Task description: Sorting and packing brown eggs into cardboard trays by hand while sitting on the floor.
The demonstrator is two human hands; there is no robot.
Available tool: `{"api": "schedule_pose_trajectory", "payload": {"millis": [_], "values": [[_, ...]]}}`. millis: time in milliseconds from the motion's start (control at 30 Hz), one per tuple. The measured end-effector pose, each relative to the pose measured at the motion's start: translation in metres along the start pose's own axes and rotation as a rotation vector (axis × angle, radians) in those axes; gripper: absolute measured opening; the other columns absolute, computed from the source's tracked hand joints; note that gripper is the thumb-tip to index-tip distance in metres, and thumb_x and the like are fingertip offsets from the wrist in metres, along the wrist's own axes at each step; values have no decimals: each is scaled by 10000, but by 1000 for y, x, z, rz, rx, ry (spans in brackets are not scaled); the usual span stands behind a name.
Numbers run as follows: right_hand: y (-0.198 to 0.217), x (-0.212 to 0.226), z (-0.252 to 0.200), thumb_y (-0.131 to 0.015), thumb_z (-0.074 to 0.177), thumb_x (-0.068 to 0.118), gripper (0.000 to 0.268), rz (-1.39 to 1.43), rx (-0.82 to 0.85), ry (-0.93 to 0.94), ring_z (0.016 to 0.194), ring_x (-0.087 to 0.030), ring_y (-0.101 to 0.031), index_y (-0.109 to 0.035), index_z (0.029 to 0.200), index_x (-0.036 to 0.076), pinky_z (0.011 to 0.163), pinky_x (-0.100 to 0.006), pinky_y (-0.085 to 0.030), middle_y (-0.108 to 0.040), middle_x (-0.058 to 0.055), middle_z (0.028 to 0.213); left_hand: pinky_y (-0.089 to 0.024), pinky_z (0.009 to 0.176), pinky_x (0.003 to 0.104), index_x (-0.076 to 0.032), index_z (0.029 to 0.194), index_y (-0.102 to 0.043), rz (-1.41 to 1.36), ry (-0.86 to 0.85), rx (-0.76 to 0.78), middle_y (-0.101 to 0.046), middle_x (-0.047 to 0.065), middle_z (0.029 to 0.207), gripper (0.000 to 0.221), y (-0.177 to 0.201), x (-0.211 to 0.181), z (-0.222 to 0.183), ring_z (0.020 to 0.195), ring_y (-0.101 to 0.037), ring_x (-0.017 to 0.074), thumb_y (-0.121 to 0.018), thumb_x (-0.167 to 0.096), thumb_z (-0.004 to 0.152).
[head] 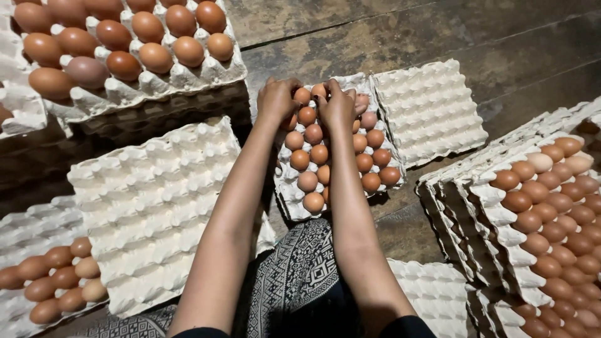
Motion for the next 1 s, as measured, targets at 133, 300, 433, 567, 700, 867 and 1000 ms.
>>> {"api": "schedule_pose_trajectory", "payload": {"millis": [133, 300, 433, 567, 700, 867, 1000], "values": [[23, 29, -33, -645, 918, 371, 314, -59, -15, 1, 1195, -249, -417, -566, 1216, 315, 928, -613, -311, -703, -40, 1141, -454, 988, 540, -225, 1347, -550, -22, 22, 41, -655, 116, 1190, 554, 23, -20, -37, 1232, -470, 346, -754, -209, 832], [56, 62, -81, -755, 834, 224, 467, -91, -398, 268, 1165, -312, -429, -560, 1258, 213, 913, -496, -375, -539, -51, 1331, -383, 1048, 504, -21, 1398, -475, -206, -233, -214, -560, 252, 1298, 624, 79, -37, -133, 1227, -493, 448, -694, -167, 832], [78, 77, -108, -643, 902, 234, 278, 81, -300, 383, 1105, -320, -514, -612, 1169, 161, 889, -485, -432, -625, -67, 1158, -381, 1039, 540, -41, 1385, -515, -392, -172, -255, -553, 231, 1320, 589, 130, -6, -243, 1233, -459, 475, -696, -81, 826], [43, 88, -141, -582, 886, 509, 318, -50, 328, 186, 1012, -302, -687, -700, 1071, 278, 865, -502, -515, -736, -46, 1000, -329, 1078, 518, 59, 1339, -518, -261, 199, -617, -516, 304, 1277, 542, 154, 77, -362, 1230, -431, 490, -706, -47, 842], [20, 127, -197, -487, 915, 465, 496, -140, 775, 319, 1069, -481, -639, -760, 922, 51, 957, -574, -461, -729, -259, 954, -190, 1118, 577, -66, 1525, -249, -167, 982, -395, -427, 316, 1443, 836, 135, 147, -448, 1454, -167, 369, -625, -468, 895], [11, 126, -226, -522, 890, 514, 584, -102, 804, 348, 1091, -495, -613, -660, 1065, -26, 943, -584, -464, -674, -329, 1042, -374, 1082, 465, -164, 1480, -425, -388, 998, -323, -552, 216, 1361, 733, 118, 157, -479, 1314, -473, 339, -625, -541, 883], [32, 107, -242, -677, 877, 282, 433, 445, 691, 225, 1038, -393, -653, -524, 1231, 84, 888, -504, -499, -698, -231, 1009, -423, 1028, 453, -120, 1400, -528, -387, 907, -576, -606, 221, 1262, 548, 127, 139, -492, 1239, -528, 371, -635, -362, 919]]}}
Point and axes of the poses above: each hand's wrist, its own z-axis towards the middle knuckle, its own y-axis out of the back of the hand, x = y × z, the point moved 4 cm from there along z, towards the middle knuckle
